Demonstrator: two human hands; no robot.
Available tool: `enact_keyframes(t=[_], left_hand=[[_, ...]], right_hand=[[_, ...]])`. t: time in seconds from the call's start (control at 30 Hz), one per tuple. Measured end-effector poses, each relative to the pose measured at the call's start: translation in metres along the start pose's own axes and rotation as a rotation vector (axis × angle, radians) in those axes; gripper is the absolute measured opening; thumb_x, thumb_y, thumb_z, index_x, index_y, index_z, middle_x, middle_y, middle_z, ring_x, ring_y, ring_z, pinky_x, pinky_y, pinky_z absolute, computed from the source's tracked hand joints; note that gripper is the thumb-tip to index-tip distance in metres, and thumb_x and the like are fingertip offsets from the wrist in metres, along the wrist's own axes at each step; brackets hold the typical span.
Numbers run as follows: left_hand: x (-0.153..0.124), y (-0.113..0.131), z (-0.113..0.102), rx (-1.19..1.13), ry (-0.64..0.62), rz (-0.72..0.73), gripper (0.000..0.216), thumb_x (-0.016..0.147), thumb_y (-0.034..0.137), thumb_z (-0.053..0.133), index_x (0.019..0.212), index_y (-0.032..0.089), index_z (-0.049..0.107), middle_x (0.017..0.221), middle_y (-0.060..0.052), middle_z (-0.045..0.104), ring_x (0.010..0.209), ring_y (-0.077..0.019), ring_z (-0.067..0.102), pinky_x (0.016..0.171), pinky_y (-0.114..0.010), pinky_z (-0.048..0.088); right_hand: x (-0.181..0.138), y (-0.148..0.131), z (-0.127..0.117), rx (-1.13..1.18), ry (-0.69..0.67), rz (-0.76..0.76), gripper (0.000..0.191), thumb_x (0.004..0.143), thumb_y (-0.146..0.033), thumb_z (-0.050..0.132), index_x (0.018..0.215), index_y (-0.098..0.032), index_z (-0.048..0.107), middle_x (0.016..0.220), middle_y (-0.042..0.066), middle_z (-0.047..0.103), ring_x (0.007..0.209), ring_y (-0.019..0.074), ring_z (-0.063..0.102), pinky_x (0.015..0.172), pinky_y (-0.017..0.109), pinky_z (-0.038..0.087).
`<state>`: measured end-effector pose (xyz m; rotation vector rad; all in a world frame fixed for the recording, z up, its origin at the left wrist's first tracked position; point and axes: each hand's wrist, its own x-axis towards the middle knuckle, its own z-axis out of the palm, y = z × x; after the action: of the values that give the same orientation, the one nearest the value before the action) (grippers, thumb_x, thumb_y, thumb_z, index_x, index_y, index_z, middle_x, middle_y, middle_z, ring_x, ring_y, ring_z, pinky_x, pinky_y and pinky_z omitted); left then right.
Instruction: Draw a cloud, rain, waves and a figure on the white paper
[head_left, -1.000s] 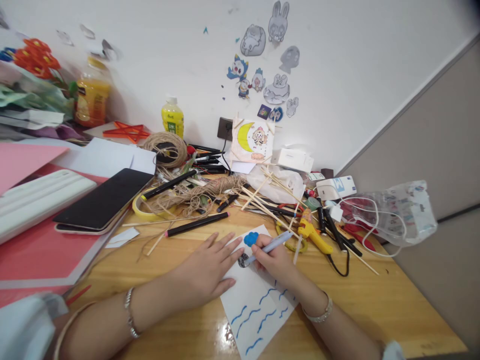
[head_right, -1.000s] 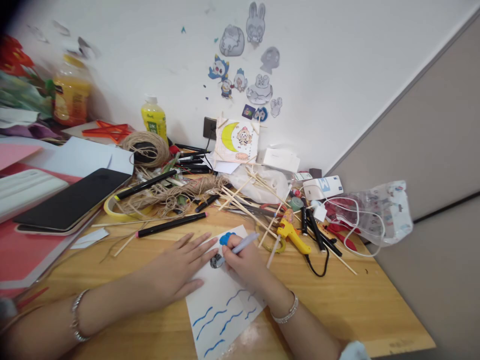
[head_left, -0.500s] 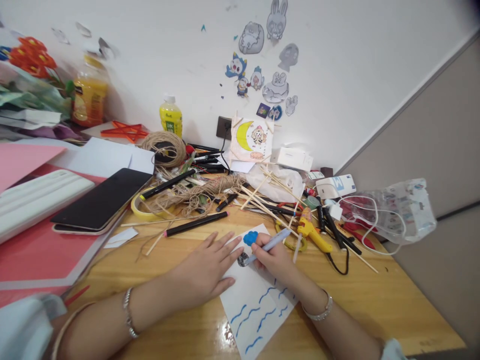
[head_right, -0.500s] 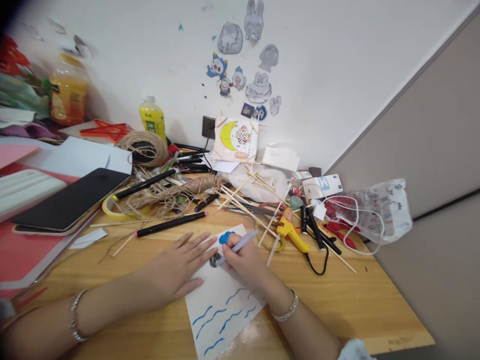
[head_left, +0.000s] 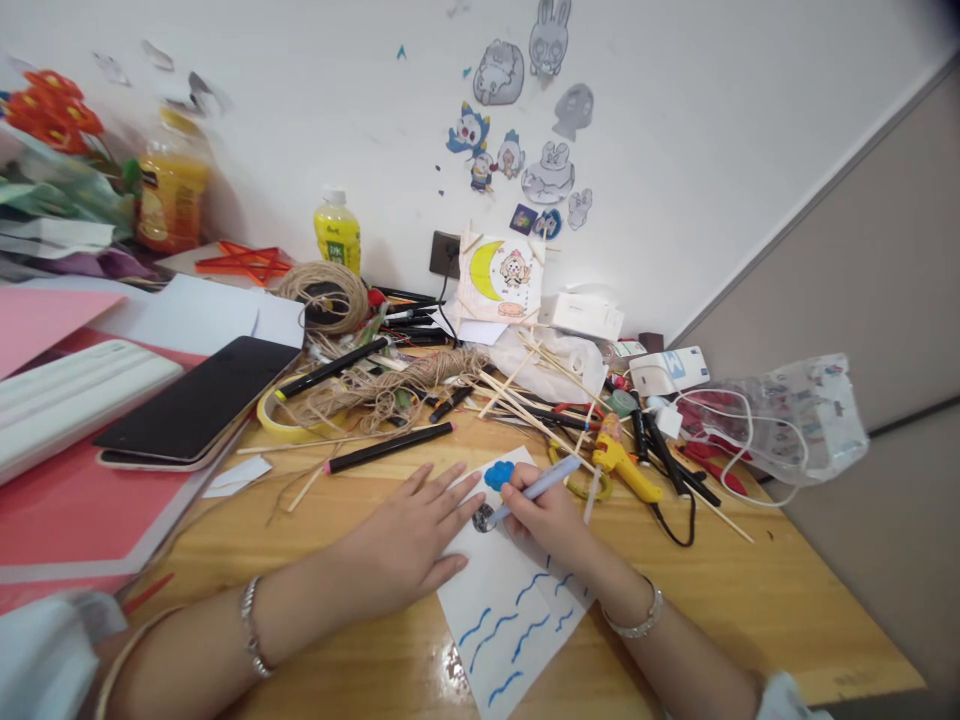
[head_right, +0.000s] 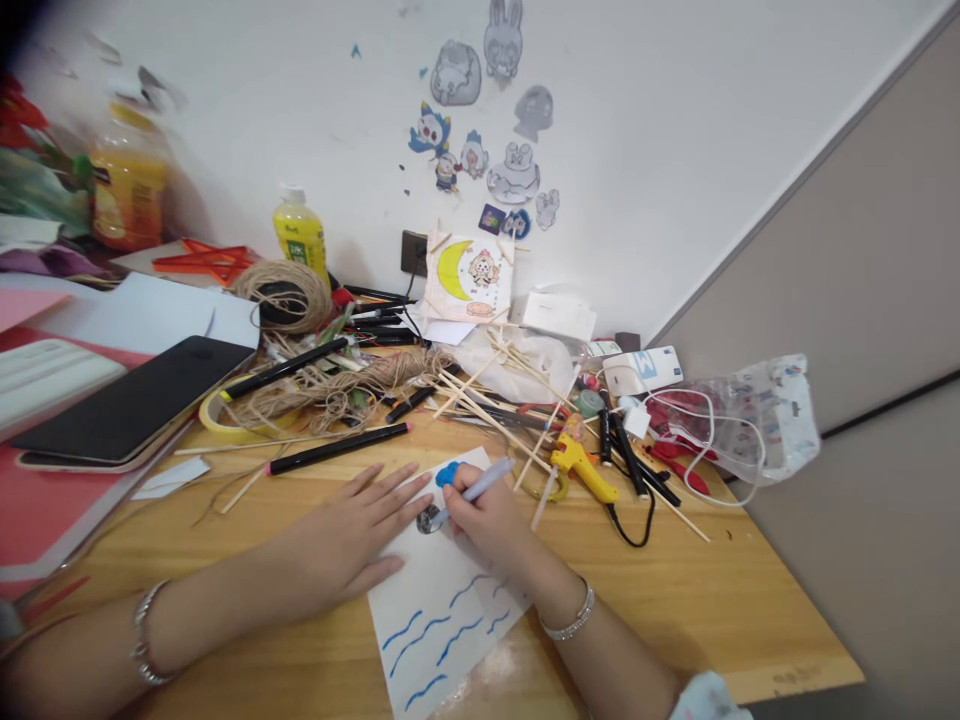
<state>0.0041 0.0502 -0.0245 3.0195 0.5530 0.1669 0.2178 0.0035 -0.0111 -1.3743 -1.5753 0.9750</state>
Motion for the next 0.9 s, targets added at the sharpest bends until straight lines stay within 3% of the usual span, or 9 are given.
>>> enact_keyframes(t=[0.9], left_hand=[[-0.0007,0.0009,-0.004,-0.023,-0.027,-0.014,0.057,0.098,0.043,0.042,0.147,0.017,0.032,0.154,-0.014,0.028,0.143,-0.0312,0.019,0.113,-0.052,0.017]], right_hand=[[-0.0009,-0.0021,-0.0005,-0.001,0.0,-0.004,0.033,0.087,-0.036,0.053,0.06,-0.023,0.041,0.046,-0.007,0.045,0.044,0.0114,0.042,0.048,0.024,0.034]])
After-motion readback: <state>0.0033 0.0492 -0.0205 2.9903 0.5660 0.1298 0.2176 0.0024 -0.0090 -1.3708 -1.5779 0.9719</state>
